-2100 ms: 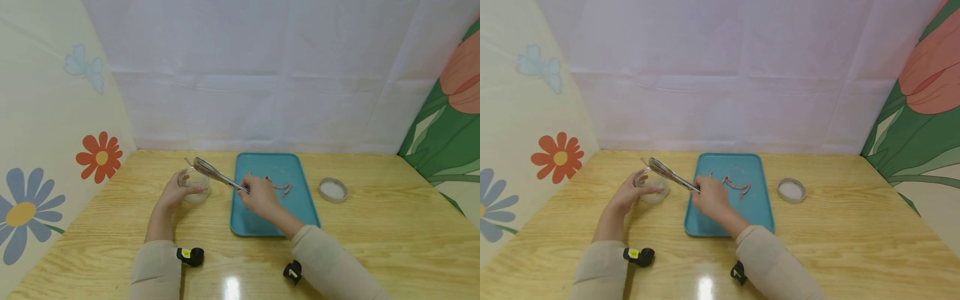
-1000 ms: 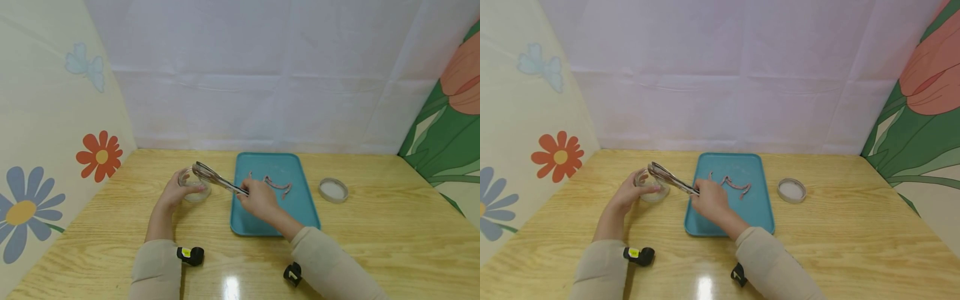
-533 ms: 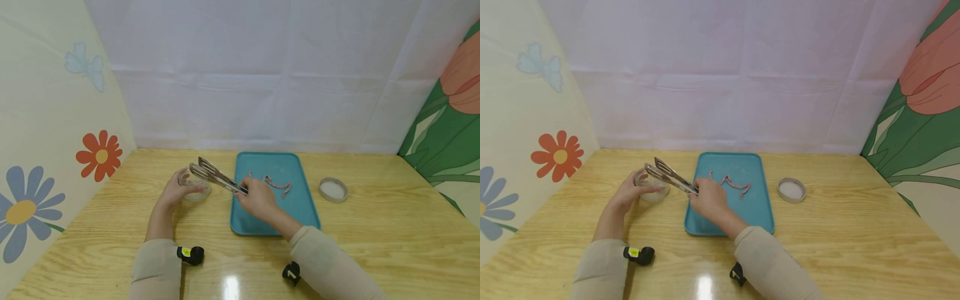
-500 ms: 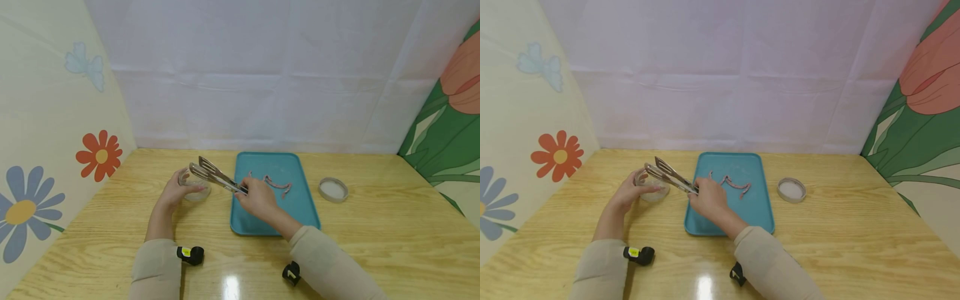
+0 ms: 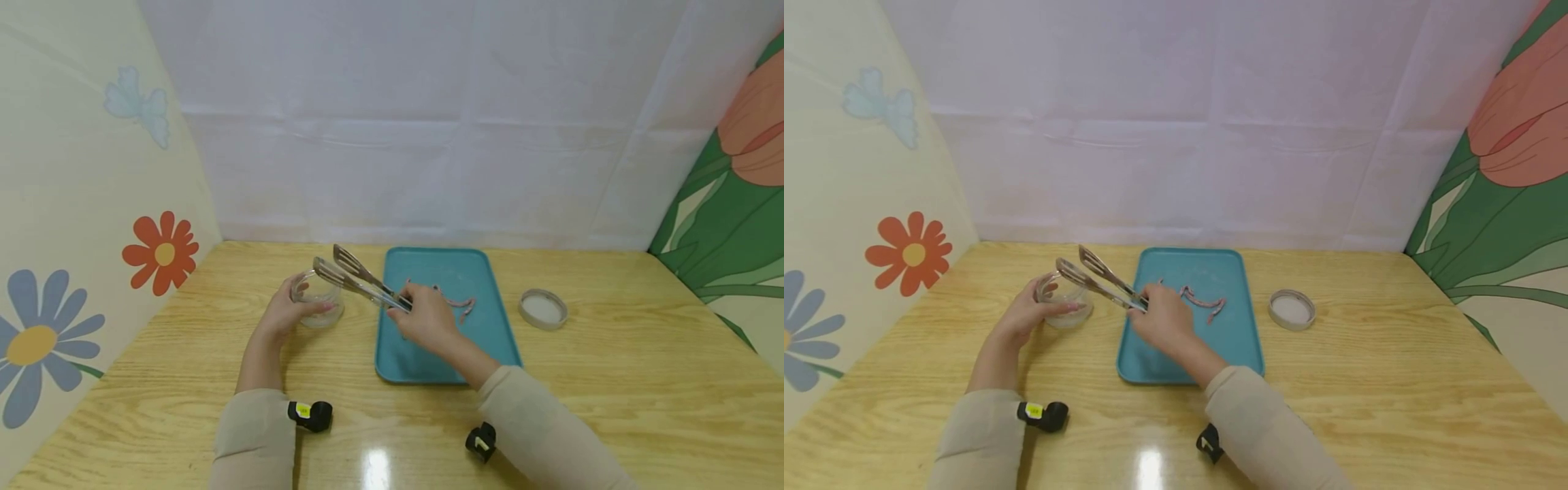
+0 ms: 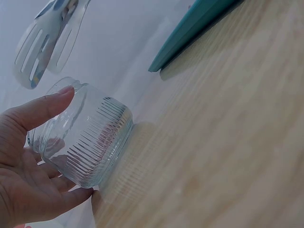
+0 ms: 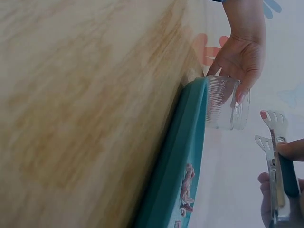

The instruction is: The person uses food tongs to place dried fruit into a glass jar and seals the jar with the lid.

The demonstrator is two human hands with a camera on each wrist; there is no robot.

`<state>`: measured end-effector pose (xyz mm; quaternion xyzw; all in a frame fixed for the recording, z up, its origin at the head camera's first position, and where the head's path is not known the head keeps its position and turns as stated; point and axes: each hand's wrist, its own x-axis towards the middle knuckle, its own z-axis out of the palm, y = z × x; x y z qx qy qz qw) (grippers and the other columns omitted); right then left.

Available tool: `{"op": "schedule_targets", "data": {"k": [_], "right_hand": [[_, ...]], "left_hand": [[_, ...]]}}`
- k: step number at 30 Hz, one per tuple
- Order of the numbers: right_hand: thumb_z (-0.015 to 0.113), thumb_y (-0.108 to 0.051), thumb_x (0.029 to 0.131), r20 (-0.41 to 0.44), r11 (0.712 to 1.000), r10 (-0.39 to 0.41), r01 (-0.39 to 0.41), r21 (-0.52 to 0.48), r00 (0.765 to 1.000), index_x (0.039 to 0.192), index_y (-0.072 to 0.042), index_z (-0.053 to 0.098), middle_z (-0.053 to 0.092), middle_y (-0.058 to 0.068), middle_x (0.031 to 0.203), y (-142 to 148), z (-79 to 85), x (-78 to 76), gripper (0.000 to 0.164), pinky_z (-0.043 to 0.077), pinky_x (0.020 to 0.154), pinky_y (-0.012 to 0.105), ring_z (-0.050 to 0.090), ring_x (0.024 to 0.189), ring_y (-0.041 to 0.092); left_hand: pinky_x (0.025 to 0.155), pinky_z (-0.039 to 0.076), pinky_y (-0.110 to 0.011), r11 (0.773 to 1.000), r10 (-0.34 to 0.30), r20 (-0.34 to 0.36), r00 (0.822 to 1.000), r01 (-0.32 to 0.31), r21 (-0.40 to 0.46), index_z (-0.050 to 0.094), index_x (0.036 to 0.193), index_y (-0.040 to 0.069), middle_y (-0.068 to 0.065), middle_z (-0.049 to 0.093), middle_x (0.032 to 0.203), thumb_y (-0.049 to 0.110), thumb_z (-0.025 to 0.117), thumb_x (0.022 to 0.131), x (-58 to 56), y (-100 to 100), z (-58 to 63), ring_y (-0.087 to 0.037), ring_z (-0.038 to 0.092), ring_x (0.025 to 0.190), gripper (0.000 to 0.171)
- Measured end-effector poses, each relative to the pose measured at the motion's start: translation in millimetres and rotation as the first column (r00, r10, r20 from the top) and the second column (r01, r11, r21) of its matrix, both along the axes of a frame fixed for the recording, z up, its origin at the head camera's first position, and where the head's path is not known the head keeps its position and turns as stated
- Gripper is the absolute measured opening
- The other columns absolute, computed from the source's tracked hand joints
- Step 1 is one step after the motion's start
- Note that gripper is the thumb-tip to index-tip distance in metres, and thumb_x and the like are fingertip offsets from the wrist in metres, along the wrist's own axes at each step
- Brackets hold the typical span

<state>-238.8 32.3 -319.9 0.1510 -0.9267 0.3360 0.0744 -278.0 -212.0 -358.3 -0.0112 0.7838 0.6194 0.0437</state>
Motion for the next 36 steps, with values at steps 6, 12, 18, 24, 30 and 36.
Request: {"op": "schedule_targets", "data": {"k": [6,12,18,24,30,36], "right_hand": [[0.065,-0.026,0.077,0.0,0.999,-0.045,0.045,-0.005,0.999,0.085,-0.012,0.059,0.058,-0.004,0.072,8,5.8,-1.6,0.017,0.036,0.046,0.028,0.047,0.055,0.012],[0.066,-0.029,0.076,0.001,0.995,-0.099,0.099,0.022,0.995,0.084,-0.012,0.061,0.057,-0.004,0.071,18,10.4,-4.3,0.019,0.038,0.053,0.034,0.048,0.057,0.013],[0.067,-0.027,0.075,-0.017,0.995,-0.104,0.104,-0.005,0.994,0.082,-0.01,0.06,0.056,-0.001,0.069,28,14.2,-6.7,0.02,0.034,0.045,0.027,0.045,0.054,0.014],[0.066,-0.023,0.077,-0.003,0.994,-0.1,0.099,-0.05,0.995,0.082,-0.008,0.059,0.055,0.001,0.068,40,17.2,-10.6,0.017,0.033,0.044,0.028,0.043,0.052,0.016],[0.064,-0.027,0.078,-0.001,0.994,-0.108,0.108,-0.032,0.994,0.088,-0.008,0.059,0.057,0.002,0.073,55,22.1,-12.0,0.022,0.038,0.041,0.029,0.047,0.047,0.014],[0.063,-0.025,0.079,-0.023,0.996,-0.092,0.092,-0.017,0.995,0.088,-0.006,0.058,0.056,0.004,0.072,70,22.4,-13.6,0.022,0.041,0.044,0.029,0.051,0.046,0.012]], "left_hand": [[0.097,0.016,-0.047,1.0,0.001,-0.002,1.0,-0.001,0.0,0.009,0.139,0.009,-0.016,0.015,0.139,0.013,0.072,0.07,0.2,0,1.2,-0.035,0.014,0.124,0.094],[0.097,0.015,-0.047,1.0,0.002,-0.002,1.0,-0.002,0.004,0.009,0.139,0.009,-0.016,0.015,0.139,0.014,0.073,0.069,0.4,0,1.2,-0.035,0.013,0.124,0.095],[0.097,0.016,-0.046,1.0,-0.001,-0.003,1.0,0.001,0.01,0.009,0.139,0.01,-0.016,0.015,0.139,0.015,0.074,0.068,-0.5,0,-0.5,-0.035,0.012,0.124,0.096],[0.097,0.016,-0.047,1.0,0.001,0.0,1.0,-0.001,-0.001,0.008,0.139,0.01,-0.016,0.014,0.139,0.016,0.074,0.068,-0.5,-2,-0.5,-0.035,0.012,0.124,0.097],[0.097,0.016,-0.047,1.0,0.003,0.001,1.0,-0.002,-0.006,0.008,0.139,0.01,-0.016,0.015,0.139,0.018,0.075,0.067,-0.3,-2,-0.9,-0.035,0.012,0.125,0.099],[0.097,0.015,-0.048,1.0,-0.006,-0.008,1.0,0.005,-0.003,0.008,0.139,0.01,-0.015,0.014,0.139,0.02,0.075,0.066,0.1,-1,-1.6,-0.035,0.012,0.124,0.099]]}}
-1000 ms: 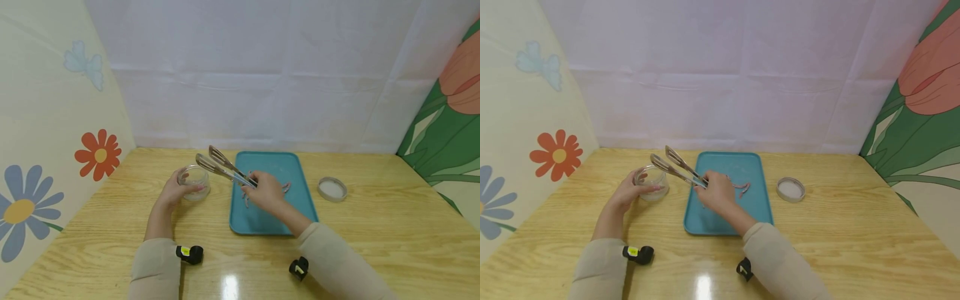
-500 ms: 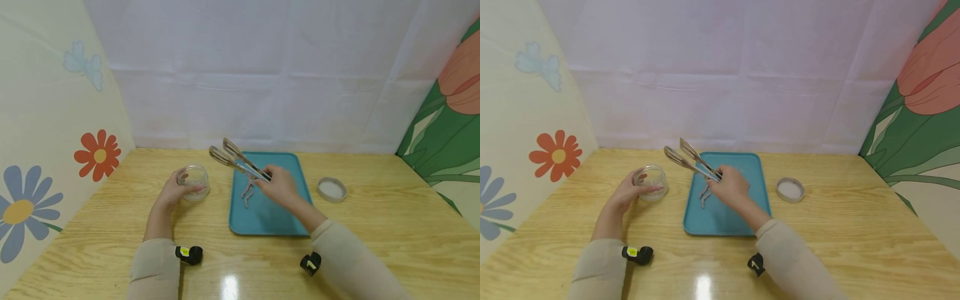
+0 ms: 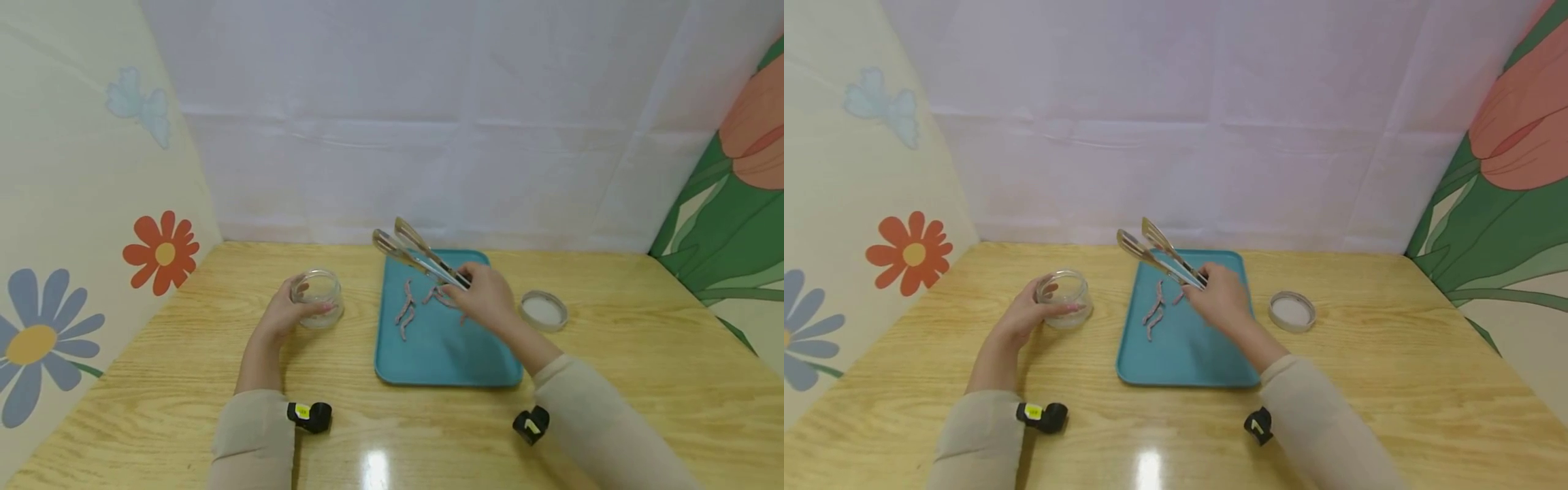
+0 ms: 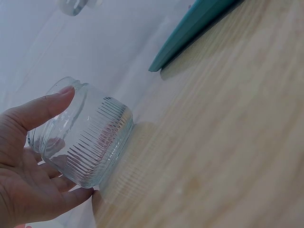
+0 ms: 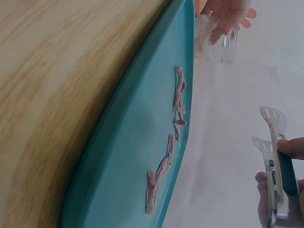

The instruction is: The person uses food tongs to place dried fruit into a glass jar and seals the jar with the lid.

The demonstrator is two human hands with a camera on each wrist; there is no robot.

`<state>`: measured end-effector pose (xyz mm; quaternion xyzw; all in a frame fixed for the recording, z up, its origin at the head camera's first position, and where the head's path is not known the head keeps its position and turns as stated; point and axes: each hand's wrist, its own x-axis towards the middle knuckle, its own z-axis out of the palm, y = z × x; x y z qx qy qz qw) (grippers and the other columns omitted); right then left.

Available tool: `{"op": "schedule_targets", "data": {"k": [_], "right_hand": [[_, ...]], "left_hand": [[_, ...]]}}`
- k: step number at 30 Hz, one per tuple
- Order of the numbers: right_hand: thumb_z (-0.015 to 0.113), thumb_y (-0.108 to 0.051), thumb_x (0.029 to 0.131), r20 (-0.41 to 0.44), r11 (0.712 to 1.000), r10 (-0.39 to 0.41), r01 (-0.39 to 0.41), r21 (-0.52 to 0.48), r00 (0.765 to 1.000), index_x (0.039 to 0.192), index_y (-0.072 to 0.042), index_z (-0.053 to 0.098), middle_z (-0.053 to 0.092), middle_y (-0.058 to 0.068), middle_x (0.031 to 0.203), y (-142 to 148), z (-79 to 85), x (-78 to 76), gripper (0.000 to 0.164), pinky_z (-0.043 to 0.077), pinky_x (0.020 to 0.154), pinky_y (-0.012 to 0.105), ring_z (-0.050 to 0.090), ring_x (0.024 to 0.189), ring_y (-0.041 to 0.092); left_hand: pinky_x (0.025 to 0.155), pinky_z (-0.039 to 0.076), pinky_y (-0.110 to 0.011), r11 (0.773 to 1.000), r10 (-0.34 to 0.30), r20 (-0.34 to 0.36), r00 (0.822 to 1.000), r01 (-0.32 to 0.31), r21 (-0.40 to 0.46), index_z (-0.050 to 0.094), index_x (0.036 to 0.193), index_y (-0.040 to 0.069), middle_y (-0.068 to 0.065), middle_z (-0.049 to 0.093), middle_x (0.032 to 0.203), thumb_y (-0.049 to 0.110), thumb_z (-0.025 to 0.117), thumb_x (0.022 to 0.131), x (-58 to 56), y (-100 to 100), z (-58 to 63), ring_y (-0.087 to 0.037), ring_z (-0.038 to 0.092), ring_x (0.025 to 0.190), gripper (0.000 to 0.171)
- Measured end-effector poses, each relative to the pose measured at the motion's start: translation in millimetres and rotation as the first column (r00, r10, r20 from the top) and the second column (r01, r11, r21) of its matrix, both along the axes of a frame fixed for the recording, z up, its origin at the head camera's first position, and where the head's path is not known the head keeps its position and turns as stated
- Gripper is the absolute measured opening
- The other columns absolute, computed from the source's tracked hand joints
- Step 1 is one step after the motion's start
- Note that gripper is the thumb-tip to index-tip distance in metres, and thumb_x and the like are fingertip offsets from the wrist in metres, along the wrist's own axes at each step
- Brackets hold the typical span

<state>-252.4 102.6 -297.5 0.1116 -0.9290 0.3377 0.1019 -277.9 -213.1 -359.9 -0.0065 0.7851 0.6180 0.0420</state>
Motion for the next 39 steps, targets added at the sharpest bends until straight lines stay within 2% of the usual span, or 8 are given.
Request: {"op": "schedule_targets", "data": {"k": [4,10,23,30,39], "right_hand": [[0.063,-0.026,0.079,-0.019,0.999,-0.012,0.013,0.051,1.0,0.087,-0.006,0.058,0.056,0.004,0.073,8,-2.8,-1.2,0.023,0.039,0.047,0.03,0.05,0.055,0.015],[0.062,-0.025,0.079,-0.002,0.997,-0.015,0.015,0.074,1.0,0.087,-0.004,0.057,0.055,0.005,0.072,25,-5.7,0.8,0.023,0.036,0.046,0.029,0.044,0.055,0.017],[0.063,-0.023,0.078,0.017,0.987,-0.06,0.057,0.152,0.998,0.087,-0.002,0.057,0.055,0.006,0.072,64,-10.5,5.8,0.024,0.036,0.046,0.029,0.045,0.055,0.017],[0.065,-0.02,0.077,0.005,0.979,0.0,-0.001,0.205,1.0,0.085,0.0,0.06,0.055,0.005,0.071,78,-10.4,10.5,0.022,0.036,0.049,0.031,0.045,0.056,0.017],[0.064,-0.015,0.077,0.046,0.958,0.057,-0.067,0.279,0.997,0.079,-0.004,0.06,0.053,0.0,0.064,88,-14.1,11.5,0.013,0.032,0.045,0.029,0.041,0.05,0.014]], "left_hand": [[0.097,0.016,-0.048,1.0,-0.002,-0.003,1.0,0.002,0.011,0.009,0.139,0.01,-0.015,0.015,0.139,0.02,0.075,0.067,0.0,0,-0.3,-0.035,0.013,0.124,0.099],[0.097,0.015,-0.047,1.0,0.0,-0.001,1.0,0.0,0.012,0.008,0.139,0.009,-0.015,0.015,0.139,0.018,0.074,0.067,0.4,1,0.8,-0.035,0.012,0.124,0.098],[0.097,0.015,-0.047,1.0,0.008,-0.004,1.0,-0.008,0.014,0.009,0.138,0.009,-0.015,0.016,0.139,0.015,0.074,0.068,-0.5,1,0.7,-0.035,0.012,0.125,0.096],[0.097,0.015,-0.048,1.0,0.007,-0.003,1.0,-0.006,0.013,0.009,0.139,0.01,-0.015,0.015,0.139,0.016,0.074,0.068,0.3,1,1.2,-0.035,0.011,0.125,0.097],[0.097,0.015,-0.048,1.0,0.004,-0.001,1.0,-0.004,0.007,0.009,0.139,0.01,-0.015,0.015,0.139,0.019,0.075,0.067,0.0,1,0.0,-0.035,0.012,0.124,0.098]]}}
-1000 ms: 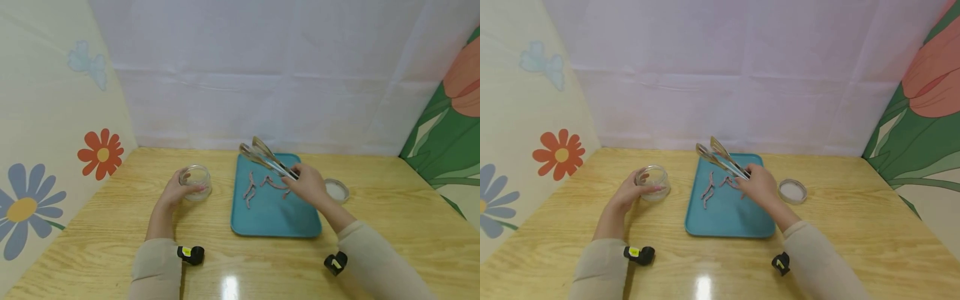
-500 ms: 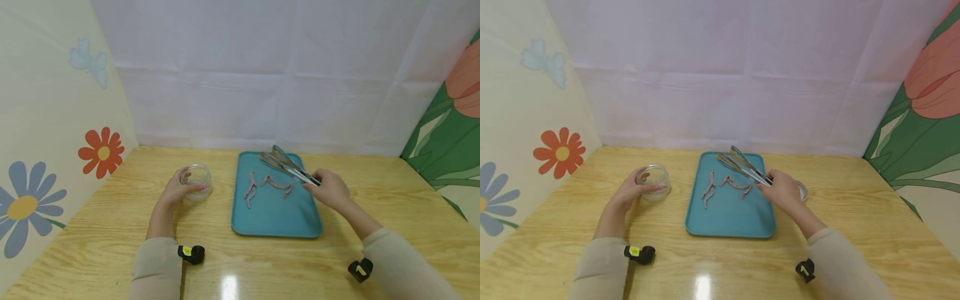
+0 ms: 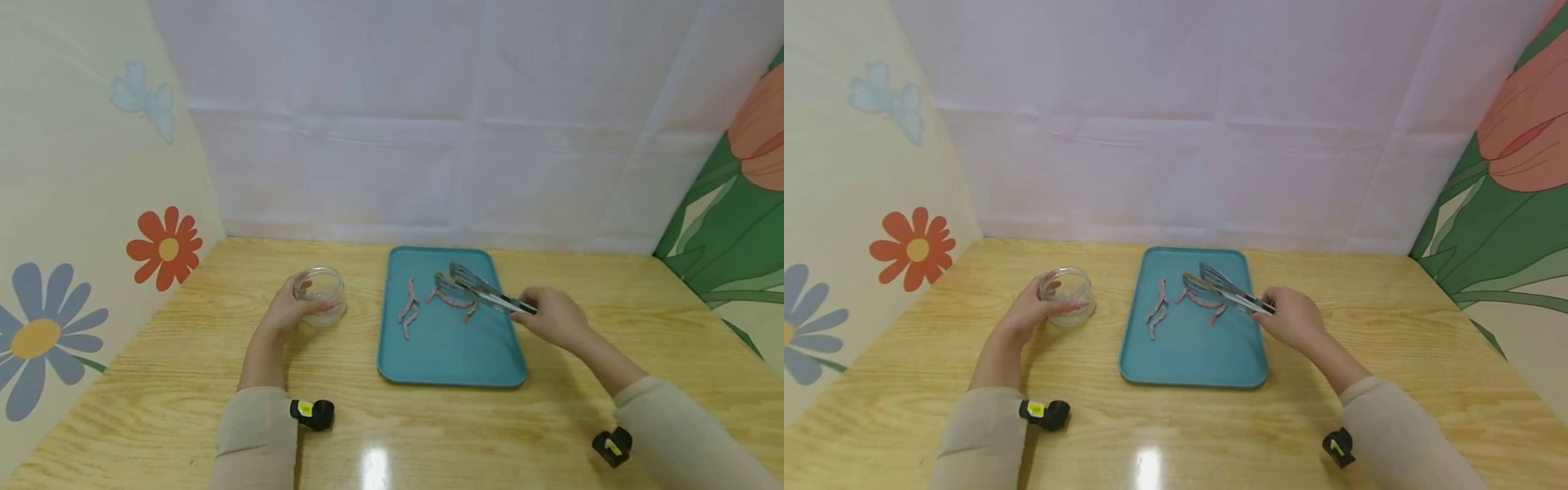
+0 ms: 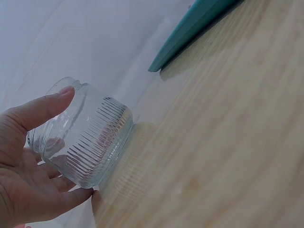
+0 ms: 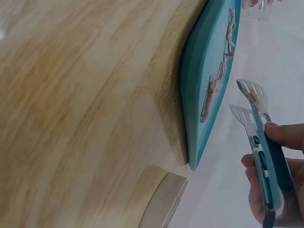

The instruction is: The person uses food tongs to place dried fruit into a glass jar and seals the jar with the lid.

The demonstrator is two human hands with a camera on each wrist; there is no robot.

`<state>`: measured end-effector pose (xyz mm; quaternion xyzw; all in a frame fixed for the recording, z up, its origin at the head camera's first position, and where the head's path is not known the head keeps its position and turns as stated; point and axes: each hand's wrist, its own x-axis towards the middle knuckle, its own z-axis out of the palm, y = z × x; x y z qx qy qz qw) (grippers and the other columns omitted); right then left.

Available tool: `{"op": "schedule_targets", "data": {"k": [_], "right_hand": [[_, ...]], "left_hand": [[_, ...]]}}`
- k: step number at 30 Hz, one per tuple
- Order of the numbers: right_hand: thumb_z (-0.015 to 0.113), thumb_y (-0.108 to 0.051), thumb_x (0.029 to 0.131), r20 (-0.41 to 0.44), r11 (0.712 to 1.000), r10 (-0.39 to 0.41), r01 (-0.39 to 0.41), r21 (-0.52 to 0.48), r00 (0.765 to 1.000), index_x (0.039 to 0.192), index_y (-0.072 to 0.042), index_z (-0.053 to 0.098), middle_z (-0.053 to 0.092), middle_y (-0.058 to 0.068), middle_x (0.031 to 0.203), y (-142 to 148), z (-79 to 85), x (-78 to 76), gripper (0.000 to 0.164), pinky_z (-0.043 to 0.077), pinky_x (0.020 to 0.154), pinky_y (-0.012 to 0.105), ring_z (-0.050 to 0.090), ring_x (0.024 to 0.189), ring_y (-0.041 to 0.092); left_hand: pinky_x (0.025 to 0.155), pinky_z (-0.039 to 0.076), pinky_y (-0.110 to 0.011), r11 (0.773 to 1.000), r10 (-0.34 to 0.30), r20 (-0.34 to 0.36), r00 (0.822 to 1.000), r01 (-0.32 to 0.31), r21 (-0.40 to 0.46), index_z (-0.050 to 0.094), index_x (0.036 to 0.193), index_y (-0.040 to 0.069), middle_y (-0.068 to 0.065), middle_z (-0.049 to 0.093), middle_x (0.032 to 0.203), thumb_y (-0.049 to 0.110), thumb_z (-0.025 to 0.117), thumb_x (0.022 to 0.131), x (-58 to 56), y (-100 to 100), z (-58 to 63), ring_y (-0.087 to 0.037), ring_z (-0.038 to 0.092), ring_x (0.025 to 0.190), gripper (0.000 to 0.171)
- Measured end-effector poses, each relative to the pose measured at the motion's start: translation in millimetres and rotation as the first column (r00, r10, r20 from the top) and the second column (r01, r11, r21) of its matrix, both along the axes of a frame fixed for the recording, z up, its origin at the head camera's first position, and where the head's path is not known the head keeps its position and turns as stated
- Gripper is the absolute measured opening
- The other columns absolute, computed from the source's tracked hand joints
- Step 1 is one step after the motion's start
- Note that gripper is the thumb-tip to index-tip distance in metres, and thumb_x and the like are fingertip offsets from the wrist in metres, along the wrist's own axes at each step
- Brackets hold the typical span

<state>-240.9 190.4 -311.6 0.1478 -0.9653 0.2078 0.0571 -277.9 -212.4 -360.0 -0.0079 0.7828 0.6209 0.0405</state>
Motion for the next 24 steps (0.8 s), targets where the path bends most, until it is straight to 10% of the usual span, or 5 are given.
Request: {"op": "schedule_targets", "data": {"k": [24], "right_hand": [[0.065,-0.011,0.076,0.008,0.997,0.043,-0.044,0.061,0.999,0.079,-0.004,0.061,0.052,0.002,0.073,8.2,-7.7,0.8,0.009,0.038,0.049,0.031,0.048,0.06,0.015]], "left_hand": [[0.097,0.015,-0.048,1.0,-0.008,0.003,1.0,0.008,0.013,0.007,0.139,0.01,-0.015,0.013,0.139,0.019,0.075,0.067,0.7,0.2,1.1,-0.035,0.015,0.124,0.099]]}}
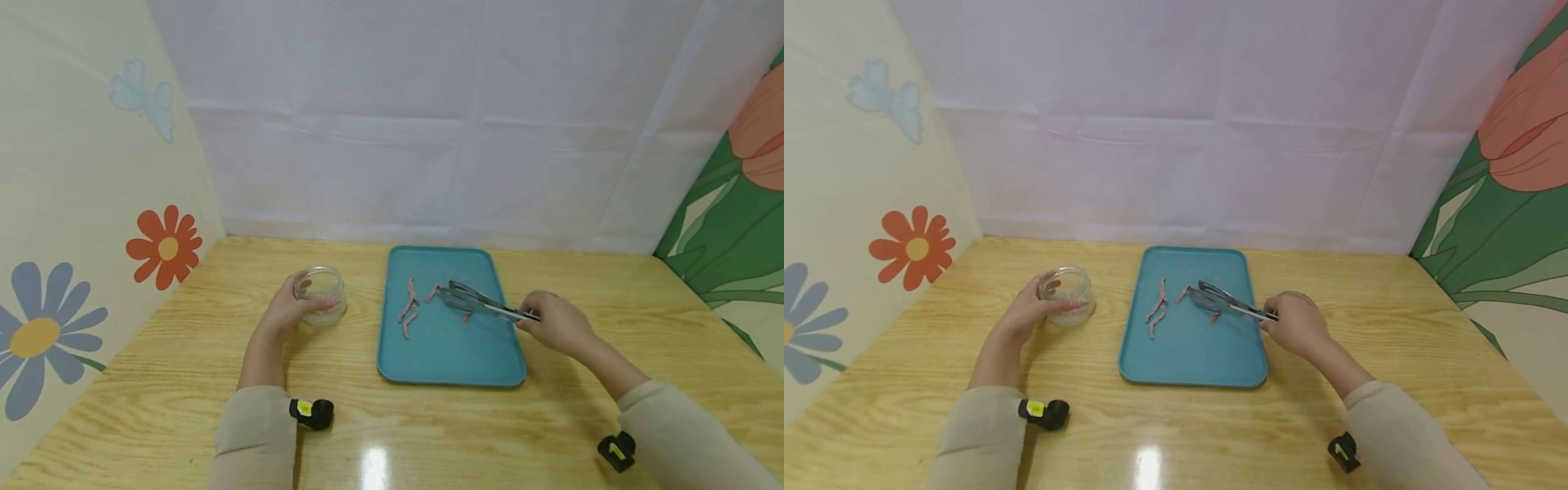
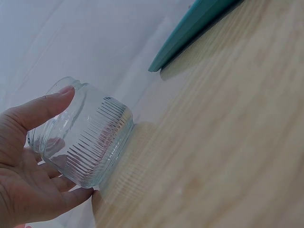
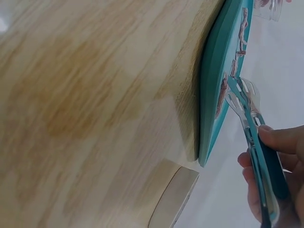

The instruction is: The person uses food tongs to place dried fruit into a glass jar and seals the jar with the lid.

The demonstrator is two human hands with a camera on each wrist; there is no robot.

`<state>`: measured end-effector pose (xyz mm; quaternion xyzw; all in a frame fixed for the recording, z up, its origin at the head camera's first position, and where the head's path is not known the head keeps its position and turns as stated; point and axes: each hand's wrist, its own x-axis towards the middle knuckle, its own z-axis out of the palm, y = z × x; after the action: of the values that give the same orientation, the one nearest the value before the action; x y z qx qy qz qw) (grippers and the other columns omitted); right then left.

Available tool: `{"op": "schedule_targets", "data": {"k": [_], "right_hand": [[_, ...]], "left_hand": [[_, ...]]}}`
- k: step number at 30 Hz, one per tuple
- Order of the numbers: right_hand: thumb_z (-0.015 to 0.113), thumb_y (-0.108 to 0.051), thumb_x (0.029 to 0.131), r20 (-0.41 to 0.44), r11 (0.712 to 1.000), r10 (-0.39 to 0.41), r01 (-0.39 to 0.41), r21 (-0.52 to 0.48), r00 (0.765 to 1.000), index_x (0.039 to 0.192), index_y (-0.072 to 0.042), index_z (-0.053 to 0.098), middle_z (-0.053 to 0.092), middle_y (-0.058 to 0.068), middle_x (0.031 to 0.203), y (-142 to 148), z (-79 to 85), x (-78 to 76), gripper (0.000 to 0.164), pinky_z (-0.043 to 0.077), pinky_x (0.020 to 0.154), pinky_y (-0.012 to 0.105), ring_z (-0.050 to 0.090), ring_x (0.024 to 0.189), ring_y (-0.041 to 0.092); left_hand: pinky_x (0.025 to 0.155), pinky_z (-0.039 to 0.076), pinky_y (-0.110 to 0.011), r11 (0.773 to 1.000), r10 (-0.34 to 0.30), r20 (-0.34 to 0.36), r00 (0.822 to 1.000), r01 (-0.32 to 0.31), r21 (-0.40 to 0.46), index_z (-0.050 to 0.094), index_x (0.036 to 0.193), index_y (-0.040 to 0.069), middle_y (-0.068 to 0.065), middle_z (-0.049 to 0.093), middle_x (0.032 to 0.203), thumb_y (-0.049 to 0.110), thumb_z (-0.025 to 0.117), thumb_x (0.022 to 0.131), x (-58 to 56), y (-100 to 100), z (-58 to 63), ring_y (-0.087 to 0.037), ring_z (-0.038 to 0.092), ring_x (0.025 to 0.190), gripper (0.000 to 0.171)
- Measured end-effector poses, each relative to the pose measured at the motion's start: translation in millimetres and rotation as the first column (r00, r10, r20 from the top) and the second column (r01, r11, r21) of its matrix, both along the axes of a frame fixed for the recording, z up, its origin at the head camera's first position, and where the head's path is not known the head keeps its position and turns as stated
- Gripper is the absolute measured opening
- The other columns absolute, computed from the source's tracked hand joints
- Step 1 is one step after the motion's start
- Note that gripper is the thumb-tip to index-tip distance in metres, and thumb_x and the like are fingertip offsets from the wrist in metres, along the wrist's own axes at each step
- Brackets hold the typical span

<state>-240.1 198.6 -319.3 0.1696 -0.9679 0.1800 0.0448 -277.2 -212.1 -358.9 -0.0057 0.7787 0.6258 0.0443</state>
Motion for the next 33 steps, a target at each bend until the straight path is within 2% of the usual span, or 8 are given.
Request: {"op": "schedule_targets", "data": {"k": [17,25,33], "right_hand": [[0.066,-0.01,0.076,-0.057,0.998,0.0,0.003,0.057,0.998,0.078,-0.006,0.064,0.05,-0.001,0.072,-4.3,-1.8,2.3,0.005,0.038,0.047,0.029,0.047,0.062,0.015],[0.066,-0.011,0.076,-0.064,0.999,-0.019,0.021,0.029,0.998,0.075,-0.009,0.062,0.047,-0.003,0.069,-1.3,-7.1,4.0,0.004,0.034,0.045,0.027,0.041,0.056,0.012],[0.063,-0.011,0.078,-0.049,1.0,-0.015,0.015,-0.002,0.999,0.07,-0.012,0.056,0.042,-0.002,0.062,0.0,-6.2,6.5,0.011,0.029,0.044,0.028,0.035,0.051,0.013]], "left_hand": [[0.097,0.015,-0.048,1.0,0.009,-0.001,1.0,-0.009,-0.016,0.009,0.139,0.01,-0.015,0.015,0.139,0.018,0.075,0.067,-0.8,-0.2,0.1,-0.036,0.013,0.124,0.098],[0.097,0.014,-0.048,1.0,0.008,0.003,1.0,-0.008,-0.017,0.009,0.139,0.01,-0.015,0.014,0.139,0.017,0.074,0.067,-0.8,0.4,0.2,-0.036,0.012,0.124,0.097],[0.097,0.015,-0.049,1.0,0.008,0.002,1.0,-0.008,-0.023,0.008,0.139,0.01,-0.015,0.014,0.139,0.02,0.075,0.067,-1.4,0.0,0.0,-0.036,0.013,0.124,0.098]]}}
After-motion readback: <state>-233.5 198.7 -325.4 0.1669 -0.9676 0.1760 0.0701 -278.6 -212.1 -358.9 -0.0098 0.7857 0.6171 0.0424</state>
